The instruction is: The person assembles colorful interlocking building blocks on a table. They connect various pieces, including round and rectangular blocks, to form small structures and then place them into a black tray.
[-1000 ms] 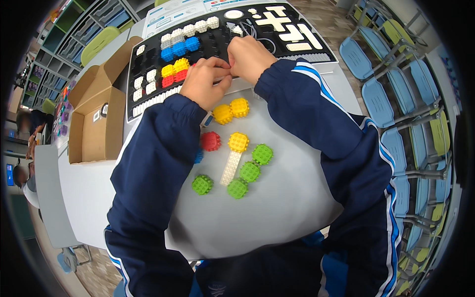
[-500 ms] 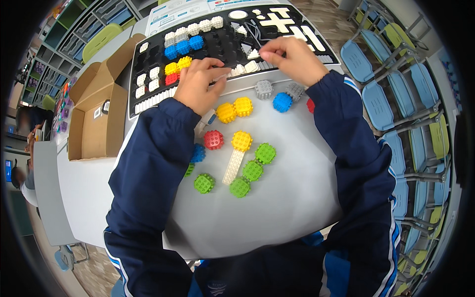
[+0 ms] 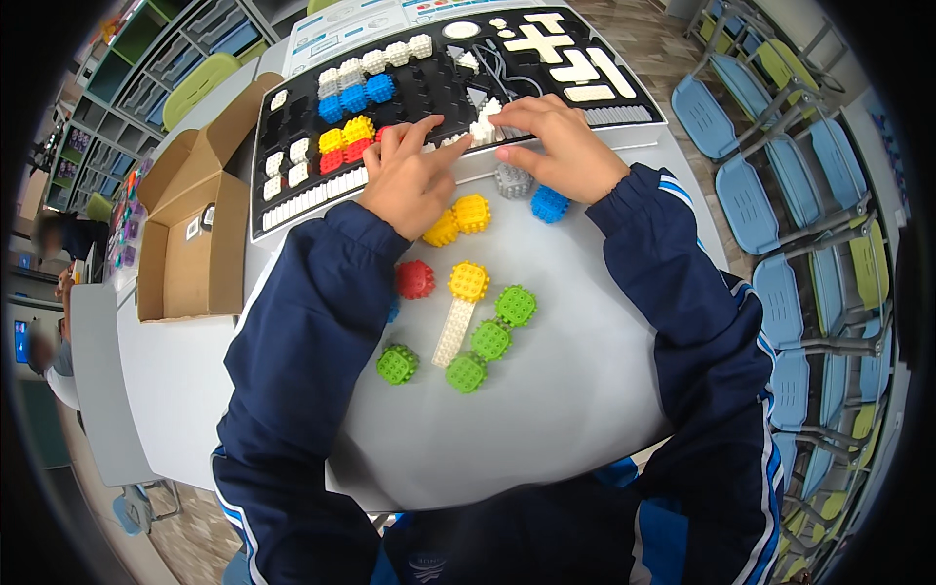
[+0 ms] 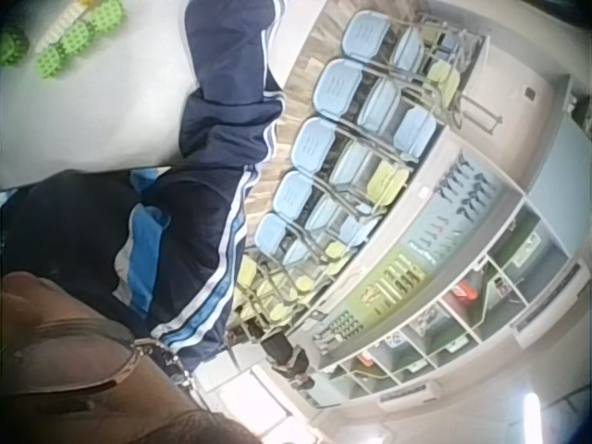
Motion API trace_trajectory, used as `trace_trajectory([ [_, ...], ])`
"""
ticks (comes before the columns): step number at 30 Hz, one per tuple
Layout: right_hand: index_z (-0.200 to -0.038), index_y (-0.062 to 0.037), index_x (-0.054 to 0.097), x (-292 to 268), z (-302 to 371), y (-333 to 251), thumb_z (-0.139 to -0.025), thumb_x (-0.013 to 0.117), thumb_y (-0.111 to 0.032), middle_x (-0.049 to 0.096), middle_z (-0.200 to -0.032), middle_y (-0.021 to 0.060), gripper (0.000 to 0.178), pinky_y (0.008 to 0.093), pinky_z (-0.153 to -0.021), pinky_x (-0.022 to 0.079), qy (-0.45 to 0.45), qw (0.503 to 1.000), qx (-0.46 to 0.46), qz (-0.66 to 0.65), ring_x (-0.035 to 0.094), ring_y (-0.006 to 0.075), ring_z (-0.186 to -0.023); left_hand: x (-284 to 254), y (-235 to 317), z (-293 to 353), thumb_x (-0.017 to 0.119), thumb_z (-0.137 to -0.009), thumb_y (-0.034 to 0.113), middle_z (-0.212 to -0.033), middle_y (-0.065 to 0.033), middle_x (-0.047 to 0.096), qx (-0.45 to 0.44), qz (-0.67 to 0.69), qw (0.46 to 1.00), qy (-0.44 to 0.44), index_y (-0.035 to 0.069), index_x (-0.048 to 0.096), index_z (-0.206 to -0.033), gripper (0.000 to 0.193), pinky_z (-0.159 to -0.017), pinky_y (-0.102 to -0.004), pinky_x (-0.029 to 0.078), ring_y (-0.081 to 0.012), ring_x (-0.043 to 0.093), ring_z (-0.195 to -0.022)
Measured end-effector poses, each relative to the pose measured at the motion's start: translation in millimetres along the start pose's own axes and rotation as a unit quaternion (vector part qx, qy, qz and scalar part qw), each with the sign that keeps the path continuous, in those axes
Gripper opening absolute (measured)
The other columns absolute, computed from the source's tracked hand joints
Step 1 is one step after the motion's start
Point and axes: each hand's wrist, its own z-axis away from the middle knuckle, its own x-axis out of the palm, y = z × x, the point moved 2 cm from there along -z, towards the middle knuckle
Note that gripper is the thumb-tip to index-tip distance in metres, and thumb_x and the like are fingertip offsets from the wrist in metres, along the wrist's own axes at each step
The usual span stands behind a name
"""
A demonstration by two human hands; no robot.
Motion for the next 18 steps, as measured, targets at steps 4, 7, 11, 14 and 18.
trace_trajectory([
  [4, -0.122, -0.0054, 0.065, 1, 1, 5, -0.09, 0.068, -0.023, 0.058, -0.131, 0.0113, 0.037, 0.0409, -0.103, 0.039, -0.017, 1.0, -0.021, 0.004, 0.051, 0.0293, -0.122, -6, -4, 0, 0.057, -0.087, 0.014, -0.144, -0.0108, 0.048, 0.015, -0.012, 1.0, -0.004, 0.018, 0.061, -0.134, 0.047, -0.105, -0.0456, 0.026, -0.0297, 0.04, -0.129],
  [7, -0.121, -0.0072, 0.066, 3, 4, -1, -0.089, 0.068, -0.021, 0.058, -0.131, 0.0112, 0.035, 0.0418, -0.102, 0.04, -0.019, 0.998, -0.037, 0.054, 0.052, 0.0293, -0.122, -10, -8, 2, 0.058, -0.09, 0.015, -0.142, -0.0085, 0.051, 0.012, -0.012, 1.0, 0.015, 0.019, 0.059, -0.135, 0.045, -0.106, -0.0442, 0.026, -0.028, 0.042, -0.129],
  [11, -0.122, -0.0103, 0.066, -1, 1, -9, -0.087, 0.07, -0.018, 0.058, -0.13, 0.0106, 0.036, 0.0421, -0.102, 0.04, -0.036, 0.996, -0.033, 0.077, 0.051, 0.0285, -0.122, -16, -5, 2, 0.058, -0.091, 0.016, -0.142, -0.0091, 0.051, 0.01, 0.015, 1.0, 0.016, 0.02, 0.057, -0.137, 0.047, -0.106, -0.0435, 0.026, -0.0273, 0.042, -0.129],
  [14, -0.123, -0.0118, 0.066, -1, 1, -11, -0.085, 0.072, -0.017, 0.058, -0.13, 0.0101, 0.039, 0.0419, -0.103, 0.039, -0.032, 0.994, -0.041, 0.094, 0.05, 0.0284, -0.123, -12, -1, -2, 0.058, -0.092, 0.016, -0.142, -0.0102, 0.05, 0.03, 0.02, 0.999, 0.023, 0.021, 0.057, -0.138, 0.047, -0.107, -0.0436, 0.026, -0.0283, 0.042, -0.129],
  [18, -0.122, -0.0123, 0.067, 1, -1, -4, -0.082, 0.075, -0.02, 0.058, -0.13, 0.01, 0.042, 0.0414, -0.105, 0.039, 0.003, 0.994, -0.067, 0.081, 0.05, 0.0295, -0.124, -3, -1, -7, 0.059, -0.092, 0.017, -0.142, -0.0108, 0.05, 0.049, -0.016, 0.998, 0.029, 0.022, 0.058, -0.138, 0.046, -0.107, -0.0444, 0.028, -0.0301, 0.042, -0.128],
])
